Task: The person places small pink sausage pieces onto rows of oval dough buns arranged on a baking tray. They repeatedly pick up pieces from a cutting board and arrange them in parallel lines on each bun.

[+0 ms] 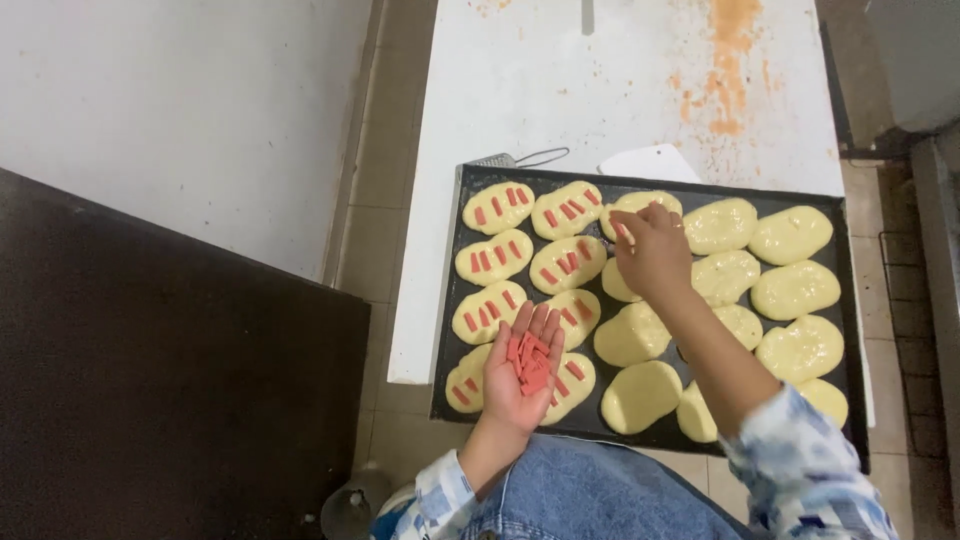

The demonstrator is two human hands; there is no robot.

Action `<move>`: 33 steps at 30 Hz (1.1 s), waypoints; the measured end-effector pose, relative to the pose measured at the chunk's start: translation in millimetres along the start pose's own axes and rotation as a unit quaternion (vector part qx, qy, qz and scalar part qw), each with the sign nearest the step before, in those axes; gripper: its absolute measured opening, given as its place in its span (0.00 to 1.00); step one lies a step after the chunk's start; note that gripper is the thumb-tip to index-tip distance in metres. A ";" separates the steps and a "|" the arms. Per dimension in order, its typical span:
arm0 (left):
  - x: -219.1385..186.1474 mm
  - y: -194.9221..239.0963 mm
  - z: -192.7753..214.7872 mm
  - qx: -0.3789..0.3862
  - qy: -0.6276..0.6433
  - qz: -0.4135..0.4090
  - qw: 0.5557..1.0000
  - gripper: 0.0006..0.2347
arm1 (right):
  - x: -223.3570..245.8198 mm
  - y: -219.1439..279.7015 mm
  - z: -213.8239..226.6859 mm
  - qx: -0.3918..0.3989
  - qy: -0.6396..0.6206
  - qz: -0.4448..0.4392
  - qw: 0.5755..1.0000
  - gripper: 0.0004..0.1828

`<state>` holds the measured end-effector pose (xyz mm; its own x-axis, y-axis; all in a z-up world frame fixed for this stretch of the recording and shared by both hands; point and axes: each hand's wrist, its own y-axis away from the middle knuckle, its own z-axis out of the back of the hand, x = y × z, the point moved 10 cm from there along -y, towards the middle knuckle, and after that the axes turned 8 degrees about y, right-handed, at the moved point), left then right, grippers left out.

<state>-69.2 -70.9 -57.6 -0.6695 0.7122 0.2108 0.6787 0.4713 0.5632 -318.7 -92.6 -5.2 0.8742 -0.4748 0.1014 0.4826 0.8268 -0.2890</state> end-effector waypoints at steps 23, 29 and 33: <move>60.4 -3.1 19.1 -0.012 -0.047 0.089 0.995 0.21 | 9.9 81.9 60.7 0.230 -0.396 -0.168 0.873 0.10; 61.3 4.5 12.2 -0.015 -0.049 0.081 0.995 0.20 | -87.8 54.6 19.4 0.122 -0.183 -0.284 0.933 0.11; 56.1 11.4 7.4 -0.037 -0.046 0.063 0.996 0.18 | -93.1 55.7 -9.4 0.060 -0.091 -0.207 0.972 0.14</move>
<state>-96.7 -21.7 -45.3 -0.5480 0.8093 0.2113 0.7294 0.3387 0.5944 -373.6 -5.1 -39.7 0.5931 -0.7224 0.3557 0.7886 0.6103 -0.0754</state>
